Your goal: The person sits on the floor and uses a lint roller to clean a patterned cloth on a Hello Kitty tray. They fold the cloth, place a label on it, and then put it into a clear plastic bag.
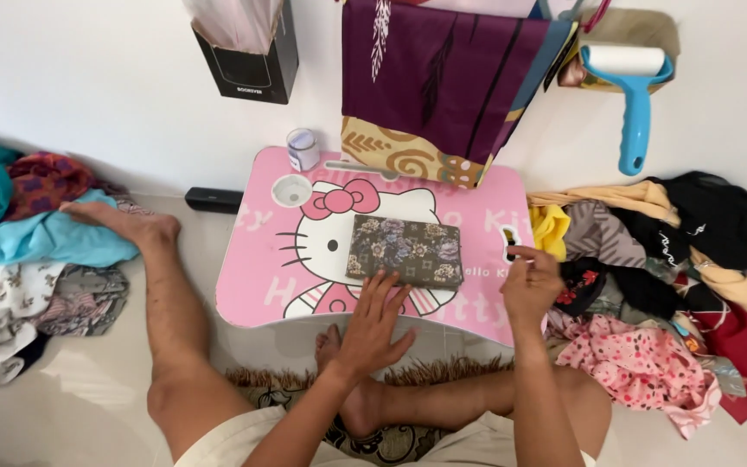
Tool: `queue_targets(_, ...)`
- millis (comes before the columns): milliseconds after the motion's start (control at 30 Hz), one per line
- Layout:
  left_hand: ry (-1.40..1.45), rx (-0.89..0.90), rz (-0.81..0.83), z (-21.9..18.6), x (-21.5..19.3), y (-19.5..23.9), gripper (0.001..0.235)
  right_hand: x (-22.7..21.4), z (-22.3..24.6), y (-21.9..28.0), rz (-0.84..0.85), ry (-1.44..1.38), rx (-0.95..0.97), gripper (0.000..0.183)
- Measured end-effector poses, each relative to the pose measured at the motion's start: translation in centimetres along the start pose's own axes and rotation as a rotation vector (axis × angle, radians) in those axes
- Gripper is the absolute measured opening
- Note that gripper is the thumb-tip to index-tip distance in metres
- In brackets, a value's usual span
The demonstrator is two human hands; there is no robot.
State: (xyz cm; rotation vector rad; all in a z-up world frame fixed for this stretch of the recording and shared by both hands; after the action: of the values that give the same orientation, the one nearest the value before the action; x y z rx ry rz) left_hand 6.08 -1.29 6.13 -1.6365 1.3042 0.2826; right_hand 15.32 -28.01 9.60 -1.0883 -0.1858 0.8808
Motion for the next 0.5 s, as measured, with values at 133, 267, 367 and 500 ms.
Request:
queue_targets(133,0.195,0.065,-0.211,3.0,-1.5,0.9,0.037,3.1,-3.2,4.1,0.112,-0.238,0.262,0.014)
queue_targets(267,0.287,-0.065,-0.289,6.1,-4.7,-1.9,0.031,4.3,-3.5,5.0,0.152,-0.451,0.326,0.061)
queue_targets(367,0.188,-0.101,-0.327,12.5,-4.1,-4.4,0.031,3.6,-4.0,5.5,0.17,-0.384,0.336,0.022)
queue_targets(500,0.109,-0.306,-0.403,19.0,-9.0,-13.4,0.029,4.3,-3.7,5.4,0.25,-0.373,0.384,0.032)
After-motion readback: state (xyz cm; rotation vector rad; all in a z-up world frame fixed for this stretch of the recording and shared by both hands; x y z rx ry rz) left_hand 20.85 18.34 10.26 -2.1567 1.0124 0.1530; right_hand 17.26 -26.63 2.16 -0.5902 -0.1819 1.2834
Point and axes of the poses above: each hand's wrist, its own y-axis away from the middle knuckle, its own x-axis out of the palm, z = x × y, the point moved 9 cm from there along -y, towards the middle knuckle, and after that the axes turned 12 degrees about -x, right-handed, at the moved point
